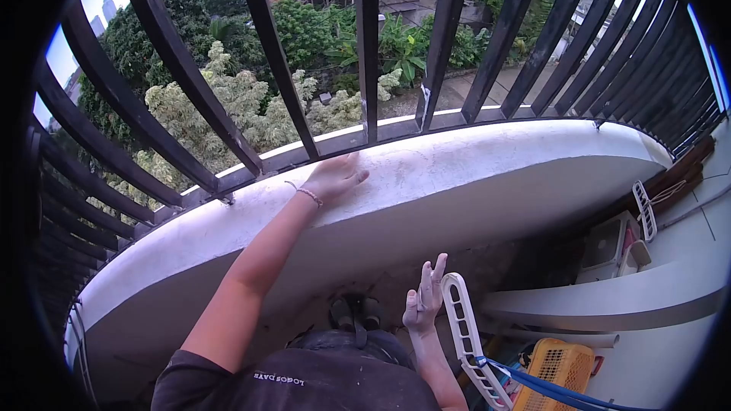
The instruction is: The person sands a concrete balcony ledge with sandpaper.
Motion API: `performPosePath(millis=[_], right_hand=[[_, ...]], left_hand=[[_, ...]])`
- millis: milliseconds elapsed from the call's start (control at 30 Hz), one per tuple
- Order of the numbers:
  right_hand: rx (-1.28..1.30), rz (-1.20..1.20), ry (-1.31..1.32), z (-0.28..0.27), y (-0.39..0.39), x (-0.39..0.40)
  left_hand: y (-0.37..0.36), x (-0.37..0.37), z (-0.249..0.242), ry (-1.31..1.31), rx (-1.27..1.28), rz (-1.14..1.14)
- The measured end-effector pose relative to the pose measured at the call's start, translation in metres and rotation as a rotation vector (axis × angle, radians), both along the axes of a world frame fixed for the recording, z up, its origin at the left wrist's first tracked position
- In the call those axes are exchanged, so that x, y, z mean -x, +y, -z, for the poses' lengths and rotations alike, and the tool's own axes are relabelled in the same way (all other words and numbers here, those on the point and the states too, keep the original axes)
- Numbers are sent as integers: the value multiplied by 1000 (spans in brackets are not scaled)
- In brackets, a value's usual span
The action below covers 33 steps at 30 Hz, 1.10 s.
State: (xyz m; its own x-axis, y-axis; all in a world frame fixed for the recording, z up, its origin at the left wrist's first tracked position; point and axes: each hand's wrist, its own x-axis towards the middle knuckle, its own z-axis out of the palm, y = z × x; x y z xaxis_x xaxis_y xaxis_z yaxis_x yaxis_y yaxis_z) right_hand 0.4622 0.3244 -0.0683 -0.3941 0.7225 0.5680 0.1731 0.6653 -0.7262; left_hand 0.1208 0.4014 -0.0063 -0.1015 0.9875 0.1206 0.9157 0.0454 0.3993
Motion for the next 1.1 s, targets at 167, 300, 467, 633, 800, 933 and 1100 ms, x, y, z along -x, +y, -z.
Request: performPosePath(millis=[167,300,467,633,800,933,1100], right_hand=[[-2,51,27,4,-4,-10],[45,12,-21,4,1,-21],[20,-35,166,-16,15,-22],[-38,254,-30,-6,18,-63],[-180,495,-26,4,9,-87],[-44,447,44,17,-17,-101],[-3,508,-36,39,-37,-122]], left_hand=[[10,-30,-2,68,-111,276],[-3,-70,-8,22,-77,458],[-16,-96,-13,-110,-15,607],[-16,-90,-32,-169,11,702],[26,-38,-10,11,46,586],[63,-28,-4,-6,59,347],[98,-45,-10,-168,180,183]])
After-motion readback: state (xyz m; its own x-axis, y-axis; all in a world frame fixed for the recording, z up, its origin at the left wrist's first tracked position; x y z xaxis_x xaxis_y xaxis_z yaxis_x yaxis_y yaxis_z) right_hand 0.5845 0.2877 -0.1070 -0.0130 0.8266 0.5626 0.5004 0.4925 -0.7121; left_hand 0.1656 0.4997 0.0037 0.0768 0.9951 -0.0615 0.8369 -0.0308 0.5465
